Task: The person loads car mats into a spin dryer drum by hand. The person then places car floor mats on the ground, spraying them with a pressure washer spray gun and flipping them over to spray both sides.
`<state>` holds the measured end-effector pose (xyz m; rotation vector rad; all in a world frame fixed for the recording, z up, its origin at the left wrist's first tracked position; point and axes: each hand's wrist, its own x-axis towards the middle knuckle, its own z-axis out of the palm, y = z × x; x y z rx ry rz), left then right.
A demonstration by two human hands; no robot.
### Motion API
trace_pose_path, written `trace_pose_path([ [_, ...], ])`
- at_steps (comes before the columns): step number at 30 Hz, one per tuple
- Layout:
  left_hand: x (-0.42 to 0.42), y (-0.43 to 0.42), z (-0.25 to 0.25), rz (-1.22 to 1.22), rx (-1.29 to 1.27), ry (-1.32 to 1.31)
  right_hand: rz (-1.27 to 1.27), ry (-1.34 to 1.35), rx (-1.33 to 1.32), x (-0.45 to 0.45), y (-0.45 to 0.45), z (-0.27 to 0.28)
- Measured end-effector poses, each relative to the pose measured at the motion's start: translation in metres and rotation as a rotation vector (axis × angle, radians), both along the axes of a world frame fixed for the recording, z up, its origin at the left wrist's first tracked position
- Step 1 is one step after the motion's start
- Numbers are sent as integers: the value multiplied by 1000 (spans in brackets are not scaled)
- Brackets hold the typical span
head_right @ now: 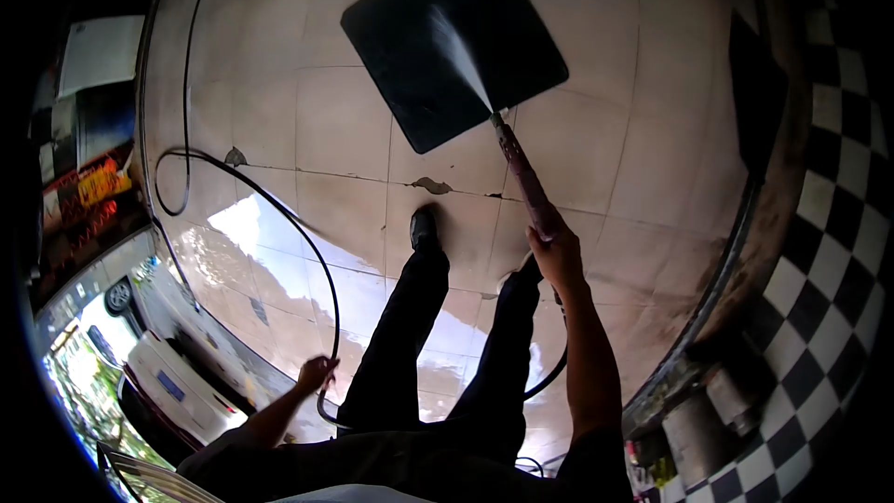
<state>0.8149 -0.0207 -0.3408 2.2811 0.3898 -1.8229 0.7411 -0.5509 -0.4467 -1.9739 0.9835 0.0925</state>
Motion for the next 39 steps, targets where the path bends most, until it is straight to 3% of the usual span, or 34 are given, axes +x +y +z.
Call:
trace_pose_path([
  [2,17,6,-71,248,-97,-160,-124,73,34,-16,-10,-13],
  [4,45,-10,-157,343,-90,-246,-373,152,96,-51,-27,-53],
  [7,77,-101,-247,552,-193,-234,-758,102,360,-81,-38,-87],
  [8,88,-113,-284,611,-325,-30,-713,125,381,-90,-37,-96],
  [9,87,-147,-307,642,-157,-191,-745,98,415,-93,-30,-102],
  [10,99,-156,-343,635,-131,-91,-777,74,450,-94,-20,-107],
  [11,102,-174,-371,651,-61,-235,-785,81,468,-96,-10,-115],
  [13,119,-199,-420,689,-130,-290,-753,-88,483,-103,9,-137],
  [17,170,-234,-517,764,-178,-366,-681,43,760,-117,25,-191],
  [19,187,-270,-526,812,-180,-561,-666,-14,747,-129,45,-214],
  [20,200,-271,-540,766,-248,-512,-659,-68,717,-133,55,-222],
  [23,214,-283,-554,720,-102,-593,-714,-98,747,-142,71,-230],
  [26,212,-279,-554,803,-143,-695,-746,-121,735,-152,77,-227],
  [29,212,-283,-536,855,-245,-485,-898,-25,749,-182,89,-212],
  [31,198,-293,-539,701,-296,-312,-861,18,700,-195,92,-203],
  [34,154,-365,-530,762,-219,-197,-836,113,616,-203,97,-206],
  [39,124,-452,-533,677,-225,-223,-825,109,687,-210,102,-212],
])
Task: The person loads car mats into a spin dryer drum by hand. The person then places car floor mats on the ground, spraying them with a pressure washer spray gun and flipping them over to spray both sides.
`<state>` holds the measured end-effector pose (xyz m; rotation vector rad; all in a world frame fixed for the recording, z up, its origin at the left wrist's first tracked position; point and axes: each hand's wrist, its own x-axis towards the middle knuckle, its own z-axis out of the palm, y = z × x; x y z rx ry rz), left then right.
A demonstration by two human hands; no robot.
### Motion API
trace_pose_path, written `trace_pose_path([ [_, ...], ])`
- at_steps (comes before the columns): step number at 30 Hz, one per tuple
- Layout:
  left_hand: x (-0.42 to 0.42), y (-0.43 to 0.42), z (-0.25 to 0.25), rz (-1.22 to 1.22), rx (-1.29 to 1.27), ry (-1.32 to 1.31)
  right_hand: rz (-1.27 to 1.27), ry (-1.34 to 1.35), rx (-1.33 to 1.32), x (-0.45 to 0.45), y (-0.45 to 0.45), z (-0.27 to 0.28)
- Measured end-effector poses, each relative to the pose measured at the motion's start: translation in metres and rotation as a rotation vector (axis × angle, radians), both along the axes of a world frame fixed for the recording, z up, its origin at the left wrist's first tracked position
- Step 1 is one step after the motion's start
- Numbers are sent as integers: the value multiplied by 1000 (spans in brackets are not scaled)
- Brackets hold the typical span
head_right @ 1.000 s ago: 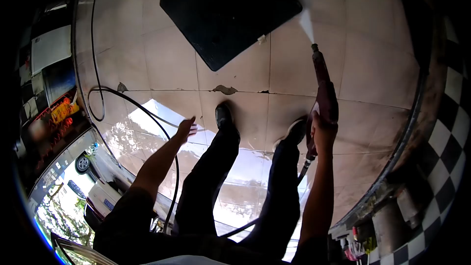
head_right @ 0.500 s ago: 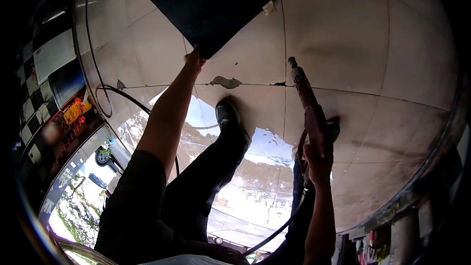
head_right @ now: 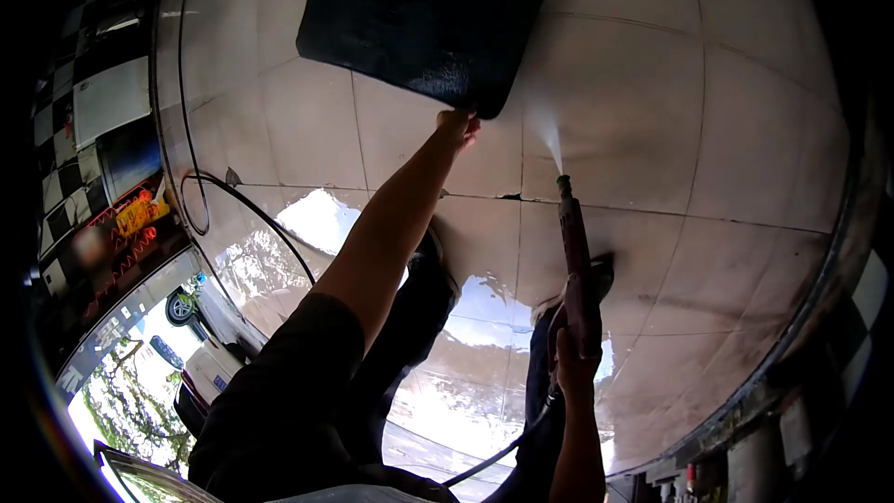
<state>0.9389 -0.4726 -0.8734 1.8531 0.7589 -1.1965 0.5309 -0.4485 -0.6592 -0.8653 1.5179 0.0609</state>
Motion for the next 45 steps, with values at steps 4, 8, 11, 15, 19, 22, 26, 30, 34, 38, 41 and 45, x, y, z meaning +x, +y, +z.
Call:
trace_pose_path([
  [4,6,-25,-11,8,5,-75,27,3,5,-5,1,-8],
  [8,-3,-23,-2,-2,10,-9,32,5,35,3,-1,-3],
  [11,-8,-28,-1,79,-29,27,99,18,-6,4,1,-4],
  [15,-17,-35,14,161,-174,75,80,-72,56,16,4,-13],
  [19,-27,-45,38,266,-312,212,46,-171,64,32,0,-14],
  [22,-26,-48,94,246,-370,207,188,-185,39,53,-1,-1],
  [26,18,-36,137,378,-561,236,242,-142,100,79,-27,30],
  [30,32,-25,203,336,-557,197,172,-14,-16,75,-84,59],
  [34,41,2,240,493,-522,-8,45,62,-255,76,-139,126],
  [38,62,64,272,715,-609,-180,187,91,-358,116,-164,202],
  [41,75,112,311,779,-641,-237,357,53,-423,162,-162,244],
  [45,111,171,368,832,-759,-280,979,-70,-700,228,-153,251],
])
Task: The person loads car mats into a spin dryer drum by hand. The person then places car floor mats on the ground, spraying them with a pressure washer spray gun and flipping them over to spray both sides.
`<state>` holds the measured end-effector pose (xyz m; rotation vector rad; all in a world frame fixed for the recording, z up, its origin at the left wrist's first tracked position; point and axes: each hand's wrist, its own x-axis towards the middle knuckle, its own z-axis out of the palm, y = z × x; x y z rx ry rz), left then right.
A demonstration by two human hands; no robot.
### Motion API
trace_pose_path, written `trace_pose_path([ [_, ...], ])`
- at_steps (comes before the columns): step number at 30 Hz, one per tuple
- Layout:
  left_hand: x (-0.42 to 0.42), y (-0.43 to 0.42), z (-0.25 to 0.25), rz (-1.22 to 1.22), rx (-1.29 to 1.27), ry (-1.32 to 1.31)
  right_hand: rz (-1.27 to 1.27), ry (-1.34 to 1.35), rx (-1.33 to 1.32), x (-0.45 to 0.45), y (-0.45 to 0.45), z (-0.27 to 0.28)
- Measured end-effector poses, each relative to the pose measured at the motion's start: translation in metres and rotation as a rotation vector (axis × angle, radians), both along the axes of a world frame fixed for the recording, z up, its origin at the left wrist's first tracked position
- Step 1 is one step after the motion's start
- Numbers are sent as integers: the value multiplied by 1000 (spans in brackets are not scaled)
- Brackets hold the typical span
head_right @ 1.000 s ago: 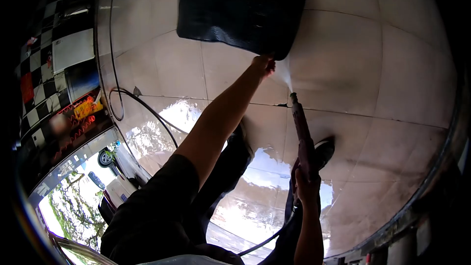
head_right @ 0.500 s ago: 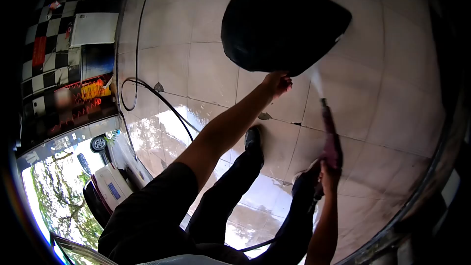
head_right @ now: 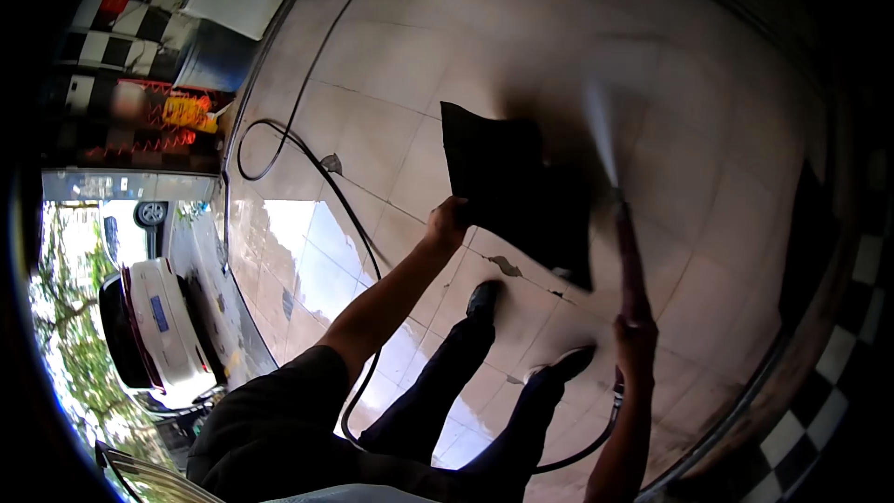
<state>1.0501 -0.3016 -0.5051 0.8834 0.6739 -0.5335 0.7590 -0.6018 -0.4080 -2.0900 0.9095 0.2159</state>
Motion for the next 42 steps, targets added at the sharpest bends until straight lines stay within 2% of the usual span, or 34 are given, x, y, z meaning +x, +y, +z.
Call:
trace_pose_path([
  [1,9,12,13,7,-1,-2,72,-135,6,31,13,22],
  [2,18,16,47,35,6,-14,146,-269,16,68,34,47],
  [4,36,37,94,27,59,-28,269,-300,55,118,63,83],
  [6,60,64,121,8,49,-97,344,-232,104,159,89,108],
  [7,70,78,141,11,125,-111,398,-235,100,175,100,118],
  [10,104,117,217,-37,369,-232,484,-236,85,214,125,134],
  [12,133,155,233,-150,508,-363,512,-178,64,224,129,141],
  [14,160,164,277,-177,623,-388,499,-174,25,223,128,145],
  [16,194,168,319,-284,784,-496,464,-184,3,222,123,143],
  [18,238,164,330,-483,938,-616,427,-150,-13,215,113,143],
  [20,284,139,296,-787,1055,-1180,377,-123,-15,202,100,135],
  [22,310,66,266,-1335,2069,-1443,322,-113,-22,188,88,137],
  [23,300,32,255,-1275,1579,-1193,297,-110,-37,179,77,134],
  [24,290,-2,243,-900,775,-838,275,-100,-48,170,71,131],
  [25,279,-37,233,-593,418,-596,218,-22,41,168,69,147],
  [26,268,-48,170,-645,-3,-914,206,-3,49,154,55,129],
  [27,228,-85,195,-794,530,-580,176,22,47,143,42,115],
  [28,192,-102,151,-922,670,-710,141,32,60,128,32,105],
  [30,99,-112,73,-1158,750,-715,68,49,86,99,12,85],
  [31,43,-114,-34,-1274,723,-987,43,-52,92,83,2,71],
  [32,-12,-89,5,-1329,670,-948,9,-152,100,68,-2,62],
  [33,-54,-67,10,-1558,649,-822,-4,-149,106,61,-4,67],
  [35,-126,-6,-2,-1587,611,-781,-246,-90,352,46,-3,92],
  [37,-173,61,-3,-1613,728,-500,-299,-69,384,17,-20,83],
  [38,-167,78,53,-1616,679,-491,-342,-49,415,0,-27,79],
  [40,-196,152,51,-1766,983,-468,-356,-53,400,-29,-38,82],
  [41,-209,184,65,-1680,1010,-556,-440,-76,415,-47,-44,80],
  [42,-224,220,71,-1789,1082,-497,-522,-96,428,-61,-49,81],
])
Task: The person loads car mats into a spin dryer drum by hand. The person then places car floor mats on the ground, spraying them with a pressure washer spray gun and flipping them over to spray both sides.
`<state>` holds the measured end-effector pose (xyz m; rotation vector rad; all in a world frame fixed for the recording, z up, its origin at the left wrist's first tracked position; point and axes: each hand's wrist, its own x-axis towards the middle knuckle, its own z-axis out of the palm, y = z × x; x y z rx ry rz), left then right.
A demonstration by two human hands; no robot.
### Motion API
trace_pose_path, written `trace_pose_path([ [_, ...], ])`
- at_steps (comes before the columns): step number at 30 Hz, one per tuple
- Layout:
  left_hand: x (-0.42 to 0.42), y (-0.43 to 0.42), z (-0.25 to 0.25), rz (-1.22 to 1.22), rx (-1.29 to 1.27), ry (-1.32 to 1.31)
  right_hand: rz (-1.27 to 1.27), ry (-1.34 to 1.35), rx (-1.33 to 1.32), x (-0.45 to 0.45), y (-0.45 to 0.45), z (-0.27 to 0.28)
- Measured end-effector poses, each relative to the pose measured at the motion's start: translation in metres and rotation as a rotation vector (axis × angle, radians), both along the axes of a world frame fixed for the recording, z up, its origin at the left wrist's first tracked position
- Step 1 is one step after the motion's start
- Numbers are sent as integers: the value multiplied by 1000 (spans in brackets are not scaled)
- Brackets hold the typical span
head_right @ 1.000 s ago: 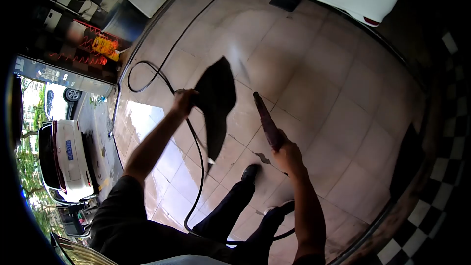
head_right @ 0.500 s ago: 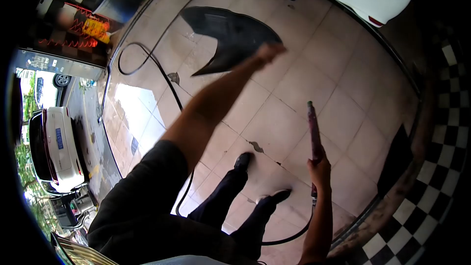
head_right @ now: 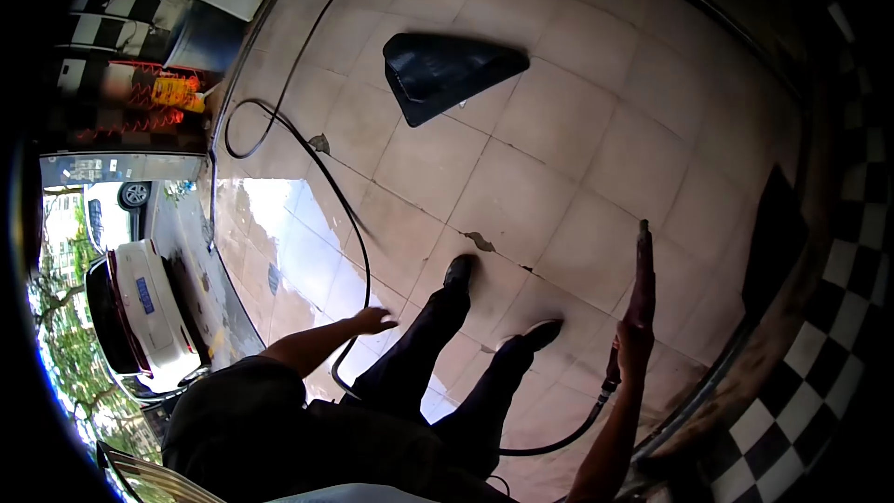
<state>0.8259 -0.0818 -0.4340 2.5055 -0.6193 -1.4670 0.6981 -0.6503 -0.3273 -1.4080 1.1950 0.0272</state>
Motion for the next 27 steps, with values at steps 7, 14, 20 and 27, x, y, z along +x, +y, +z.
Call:
trace_pose_path([
  [7,-90,60,135,158,384,548,-17,-38,146,-61,-27,-30],
  [14,-119,105,175,-230,114,-114,458,-268,-109,57,56,-115],
  [20,-97,141,172,-219,243,-158,488,-270,-288,120,108,-124],
  [27,-75,142,177,-240,211,-45,537,-141,-188,95,111,-85],
])
